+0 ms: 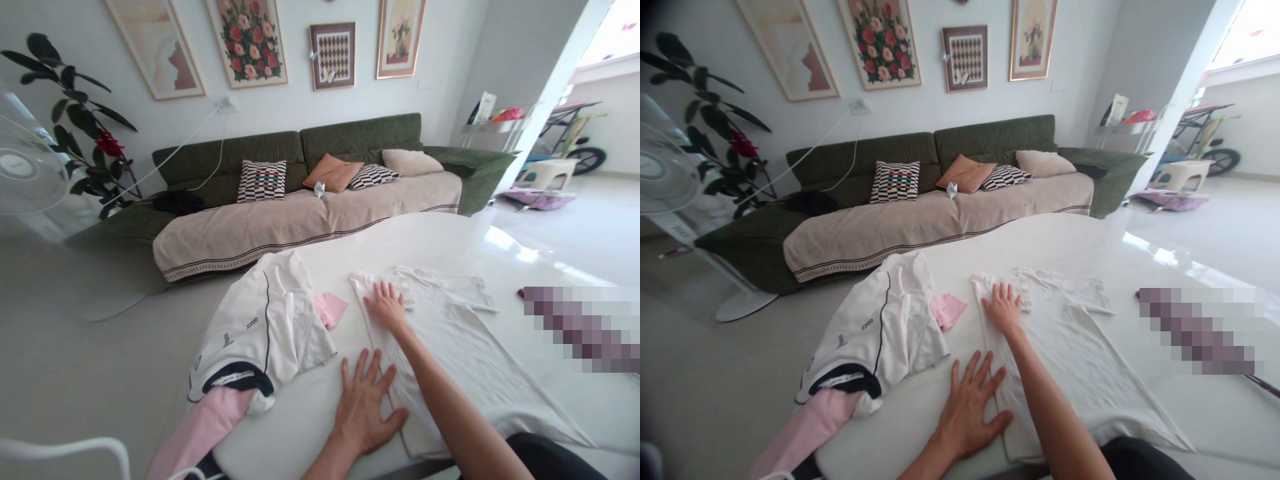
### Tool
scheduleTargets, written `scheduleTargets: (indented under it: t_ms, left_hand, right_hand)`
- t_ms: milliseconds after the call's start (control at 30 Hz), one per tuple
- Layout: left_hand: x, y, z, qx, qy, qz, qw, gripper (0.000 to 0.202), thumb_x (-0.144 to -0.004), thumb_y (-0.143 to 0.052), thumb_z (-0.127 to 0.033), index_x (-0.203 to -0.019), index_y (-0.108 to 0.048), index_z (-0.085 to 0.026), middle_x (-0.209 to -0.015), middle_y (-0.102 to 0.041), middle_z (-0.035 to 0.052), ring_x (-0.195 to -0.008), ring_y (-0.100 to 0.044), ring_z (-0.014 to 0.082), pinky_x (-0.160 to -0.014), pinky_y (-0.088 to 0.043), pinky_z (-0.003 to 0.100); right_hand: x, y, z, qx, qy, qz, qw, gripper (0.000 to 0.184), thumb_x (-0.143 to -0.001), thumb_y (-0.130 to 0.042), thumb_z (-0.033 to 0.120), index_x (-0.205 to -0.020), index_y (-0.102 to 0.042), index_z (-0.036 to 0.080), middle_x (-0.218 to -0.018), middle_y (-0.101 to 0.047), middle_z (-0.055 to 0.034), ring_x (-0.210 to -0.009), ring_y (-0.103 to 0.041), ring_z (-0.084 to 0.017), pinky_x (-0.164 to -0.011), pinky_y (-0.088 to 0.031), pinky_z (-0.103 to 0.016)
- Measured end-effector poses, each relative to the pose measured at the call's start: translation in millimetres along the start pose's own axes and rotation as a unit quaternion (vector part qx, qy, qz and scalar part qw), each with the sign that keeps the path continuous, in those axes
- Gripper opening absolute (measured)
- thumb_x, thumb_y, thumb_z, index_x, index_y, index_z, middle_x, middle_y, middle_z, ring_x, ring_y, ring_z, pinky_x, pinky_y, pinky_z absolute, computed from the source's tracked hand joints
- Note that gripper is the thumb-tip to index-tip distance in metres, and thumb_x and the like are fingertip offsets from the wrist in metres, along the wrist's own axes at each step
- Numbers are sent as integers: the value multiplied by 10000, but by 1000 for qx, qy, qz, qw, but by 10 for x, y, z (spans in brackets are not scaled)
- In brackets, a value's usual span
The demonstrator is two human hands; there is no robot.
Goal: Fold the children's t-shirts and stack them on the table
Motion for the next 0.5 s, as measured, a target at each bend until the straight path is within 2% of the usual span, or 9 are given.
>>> scheduleTargets:
  t_ms: [67, 133, 233, 300, 400, 500]
  left_hand:
    - [-11, -24, 5, -12, 0, 1, 1000, 663, -760, -349, -662, -1351, -202, -402, -1470, -58, -45, -1340, -50, 266, -1035, -4, 589]
    - [-16, -29, 4, -24, 2, -1, 1000, 675, -757, -350, -666, -1355, -191, -396, -1470, -53, -39, -1340, -51, 261, -1038, -7, 582]
    - [-14, -23, -2, -35, 2, -7, 999, 661, -770, -336, -657, -1357, -186, -393, -1471, -61, -35, -1341, -57, 256, -1042, -6, 574]
    - [-13, -24, -3, -34, 1, -10, 999, 654, -773, -337, -653, -1355, -188, -396, -1471, -71, -35, -1340, -68, 258, -1041, -8, 576]
    - [-19, -32, -3, -30, 1, -9, 1000, 661, -765, -358, -652, -1353, -192, -400, -1470, -83, -34, -1337, -81, 263, -1038, -14, 579]
    - [-27, -28, -11, -28, 1, -8, 1000, 677, -758, -373, -651, -1356, -195, -388, -1470, -87, -26, -1336, -82, 271, -1035, -13, 584]
  right_hand:
    - [71, -87, -42, 4, 0, 32, 999, 616, -863, -283, 489, -1368, -241, 139, -1445, -176, -128, -1325, -71, -286, -1016, -86, -526]
    - [46, -102, -56, 1, -1, 52, 999, 626, -846, -295, 524, -1363, -264, 171, -1443, -199, -101, -1324, -108, -264, -1016, -134, -504]
    - [-64, 88, -199, -5, -28, 40, 999, 606, -839, -307, 521, -1355, -278, 206, -1417, -273, -85, -1300, -211, -226, -990, -246, -441]
    - [-87, 328, -476, -1, -83, 4, 997, 564, -864, -278, 447, -1356, -265, 171, -1389, -312, -124, -1273, -266, -230, -961, -286, -431]
    - [25, 678, -1136, 15, -216, -50, 975, 517, -879, -202, 359, -1309, -333, 103, -1303, -383, -224, -1214, -333, -314, -894, -306, -523]
    - [186, 842, -1764, 28, -314, -66, 947, 478, -870, -183, 325, -1231, -437, 143, -1208, -460, -251, -1142, -397, -362, -814, -301, -608]
Point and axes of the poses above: each hand's wrist, its own x-axis away from the middle knuckle, its own y-axis out of the back of the hand, z = x × y, the point moved 4 cm from there along -x, towards the middle knuckle
